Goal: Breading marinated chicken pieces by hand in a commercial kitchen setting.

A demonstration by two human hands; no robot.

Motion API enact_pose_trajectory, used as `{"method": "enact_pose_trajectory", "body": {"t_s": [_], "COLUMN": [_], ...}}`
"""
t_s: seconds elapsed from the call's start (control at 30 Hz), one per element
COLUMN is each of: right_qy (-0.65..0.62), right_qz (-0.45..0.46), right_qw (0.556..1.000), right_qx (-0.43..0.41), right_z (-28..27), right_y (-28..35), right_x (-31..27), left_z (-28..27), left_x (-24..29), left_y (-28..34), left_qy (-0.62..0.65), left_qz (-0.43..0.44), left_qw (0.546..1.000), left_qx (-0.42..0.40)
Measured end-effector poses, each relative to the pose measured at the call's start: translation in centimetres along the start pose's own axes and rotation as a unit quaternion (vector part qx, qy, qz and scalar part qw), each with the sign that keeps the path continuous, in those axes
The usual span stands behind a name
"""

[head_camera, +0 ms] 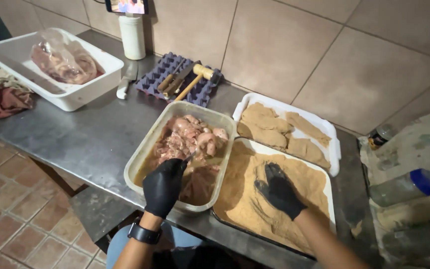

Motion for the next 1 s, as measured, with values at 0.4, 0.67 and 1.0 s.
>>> {"method": "enact_pose_trajectory", "body": {"t_s": [0.4, 0.67, 1.0], "right_qy": [-0.329, -0.272, -0.295], "right_qz": [-0.002, -0.113, -0.067], "right_qw": [0.941, 0.955, 0.953], "right_qx": [-0.075, 0.031, 0.022], "right_z": [-1.7, -8.4, -16.2], "right_y": [-3.4, 3.5, 9.3], "right_x": [8.3, 4.9, 5.1], "left_z": [0.8, 1.1, 1.1], "left_x": [0.1, -0.3, 0.0], "left_y": [0.7, 1.0, 1.2], "left_qy": [0.034, -0.045, -0.153], "left_qz": [0.081, 0.047, 0.066], "left_qw": [0.996, 0.998, 0.986], "left_qx": [-0.009, -0.009, 0.019]}}
Point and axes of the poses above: each hand's wrist, its own y-axis away from the middle knuckle, its own z-axis out of the palm, x = y × z, the point moved 9 cm from there along -y, towards the middle knuckle, and after that the axes turned 12 degrees about -x, right-handed, at the moved point
